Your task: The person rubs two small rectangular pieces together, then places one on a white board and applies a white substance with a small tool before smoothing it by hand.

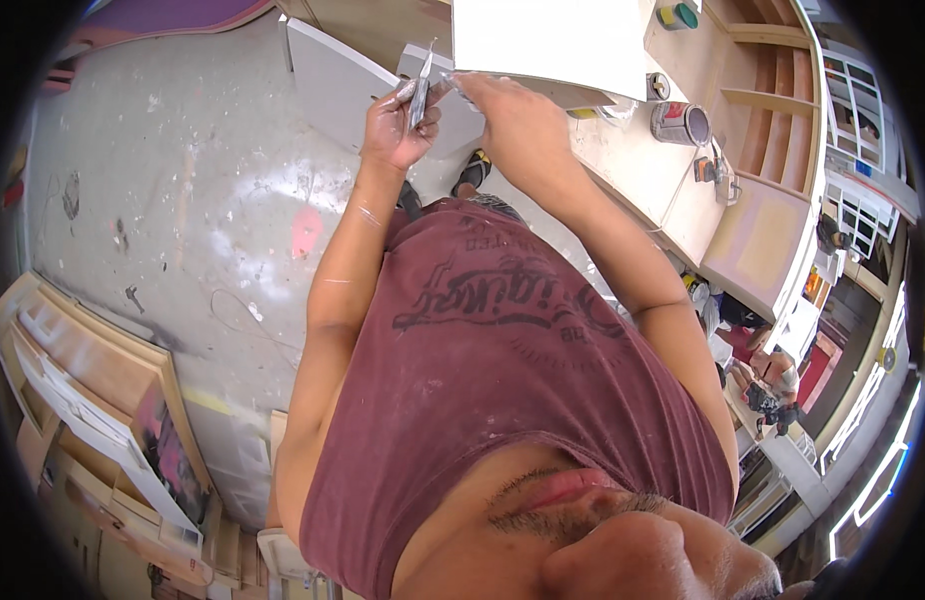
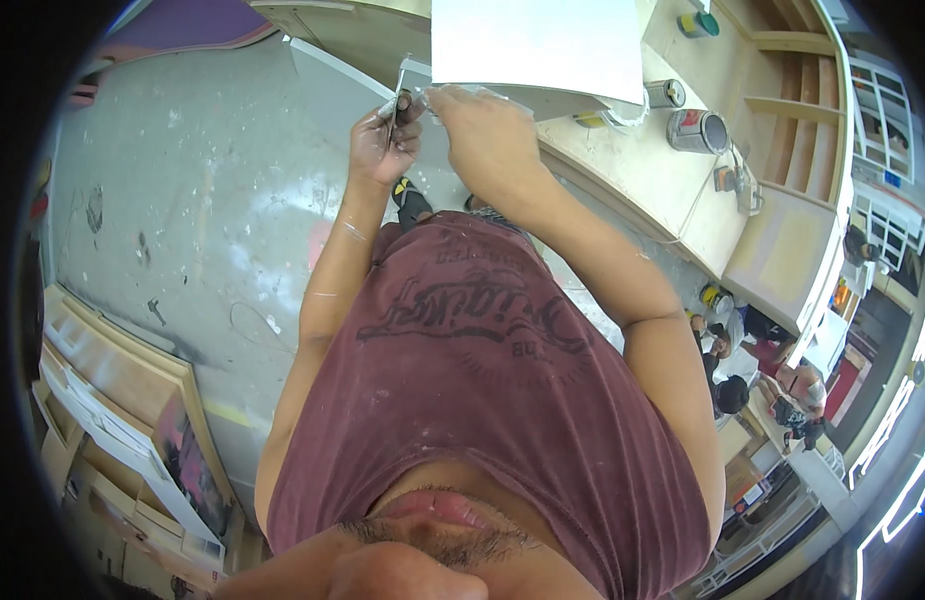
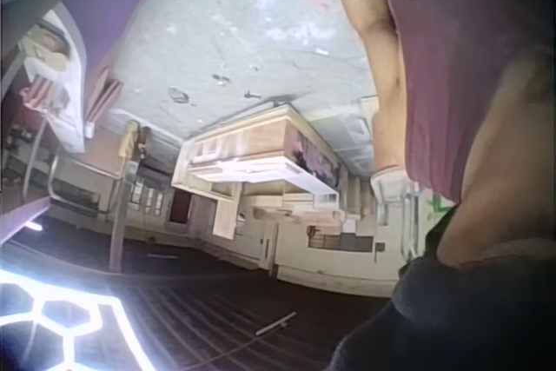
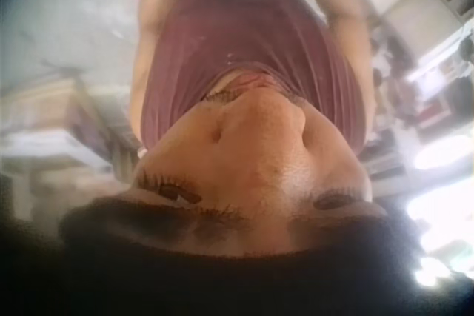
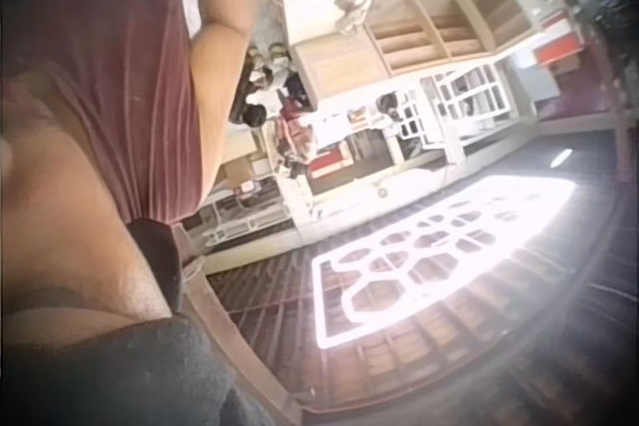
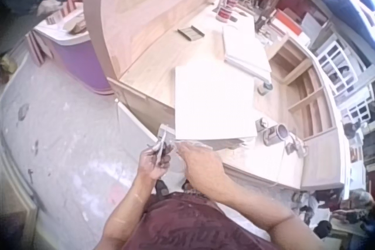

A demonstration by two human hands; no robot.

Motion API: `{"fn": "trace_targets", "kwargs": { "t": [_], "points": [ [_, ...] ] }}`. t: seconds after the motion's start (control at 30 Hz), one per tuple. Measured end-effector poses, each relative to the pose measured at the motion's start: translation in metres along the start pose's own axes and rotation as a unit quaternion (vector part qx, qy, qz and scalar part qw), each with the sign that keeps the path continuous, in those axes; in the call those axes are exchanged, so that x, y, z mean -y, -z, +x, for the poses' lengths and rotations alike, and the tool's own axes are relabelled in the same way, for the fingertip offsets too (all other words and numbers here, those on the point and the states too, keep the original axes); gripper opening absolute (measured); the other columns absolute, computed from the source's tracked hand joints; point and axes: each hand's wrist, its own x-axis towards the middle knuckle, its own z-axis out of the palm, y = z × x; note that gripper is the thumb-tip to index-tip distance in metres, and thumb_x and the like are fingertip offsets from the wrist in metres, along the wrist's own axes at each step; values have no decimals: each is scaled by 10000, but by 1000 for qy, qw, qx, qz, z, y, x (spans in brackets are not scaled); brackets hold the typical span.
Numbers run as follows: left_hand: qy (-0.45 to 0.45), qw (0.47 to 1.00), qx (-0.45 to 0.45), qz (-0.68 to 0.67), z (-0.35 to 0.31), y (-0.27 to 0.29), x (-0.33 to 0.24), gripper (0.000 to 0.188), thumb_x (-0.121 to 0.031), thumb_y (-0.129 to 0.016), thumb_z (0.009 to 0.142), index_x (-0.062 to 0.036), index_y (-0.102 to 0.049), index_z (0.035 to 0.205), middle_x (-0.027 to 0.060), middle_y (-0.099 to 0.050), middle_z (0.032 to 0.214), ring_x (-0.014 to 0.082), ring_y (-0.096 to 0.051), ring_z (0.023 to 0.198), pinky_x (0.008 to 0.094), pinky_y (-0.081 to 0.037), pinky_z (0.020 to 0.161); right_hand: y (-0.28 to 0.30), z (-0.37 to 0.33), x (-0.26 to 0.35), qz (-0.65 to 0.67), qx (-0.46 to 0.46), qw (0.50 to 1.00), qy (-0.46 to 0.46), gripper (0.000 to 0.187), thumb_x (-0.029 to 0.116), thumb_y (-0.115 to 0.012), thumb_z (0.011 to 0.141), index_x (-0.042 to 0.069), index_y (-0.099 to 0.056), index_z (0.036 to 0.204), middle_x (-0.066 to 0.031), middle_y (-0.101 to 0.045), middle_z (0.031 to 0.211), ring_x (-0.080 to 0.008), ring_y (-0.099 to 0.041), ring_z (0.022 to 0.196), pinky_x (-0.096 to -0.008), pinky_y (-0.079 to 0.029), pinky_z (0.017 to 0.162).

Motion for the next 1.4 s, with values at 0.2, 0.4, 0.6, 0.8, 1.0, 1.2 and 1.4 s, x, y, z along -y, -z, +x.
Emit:
{"fn": "trace_targets", "kwargs": {
  "t": [0.2,0.4,0.6,0.8,1.0,1.2,1.4],
  "points": [
    [-147,968,-190,77,-18,-41,12,214,-196,-442,995,-55,-584,1071,77,-676,999,128,-628,753,223,-447,546,24,0,-33,244,-117,953,-135,300,97,-580,945,13,-619,1230,-140,-708,1051,-192,-666,958,-290,-493,870],
    [-184,941,-182,218,-48,-58,25,213,-136,-567,982,-25,-540,1162,48,-676,914,142,-683,751,239,-527,582,7,-11,-21,468,-109,851,-212,368,183,-628,942,-49,-609,1227,-79,-683,990,-121,-583,905,-277,-472,850],
    [-232,905,-229,271,-54,-95,26,299,-159,-618,961,18,-540,1190,33,-659,873,105,-652,657,244,-542,533,8,-19,-28,462,56,863,-196,393,231,-608,962,-35,-606,1251,-81,-683,955,-110,-587,835,-276,-495,772],
    [-293,888,-245,257,-60,-89,24,227,-138,-564,985,-4,-551,1168,50,-662,883,138,-654,682,252,-534,568,18,-20,-52,484,-78,827,-276,400,187,-686,914,-58,-583,1212,-107,-675,1046,-142,-644,901,-280,-524,809],
    [-284,853,-236,368,-71,-94,35,292,-172,-626,965,30,-614,1177,0,-631,842,46,-567,665,201,-459,540,3,-20,-37,689,-2,652,-316,456,150,-739,869,-57,-543,1225,-119,-655,1085,-164,-642,942,-308,-526,843],
    [-228,812,-255,473,-82,-63,40,277,-177,-633,962,33,-646,1141,-13,-620,832,30,-522,653,190,-438,547,9,-14,-44,667,-25,670,-323,386,152,-708,884,-37,-583,1196,-110,-659,1085,-174,-648,940,-316,-524,829],
    [-190,864,-317,344,-87,-35,29,268,-161,-589,972,6,-601,1183,23,-657,882,83,-633,675,230,-532,565,19,8,-40,191,-28,977,-93,251,131,-589,891,76,-685,1117,-131,-668,1049,-286,-637,935,-381,-518,826]
  ]
}}
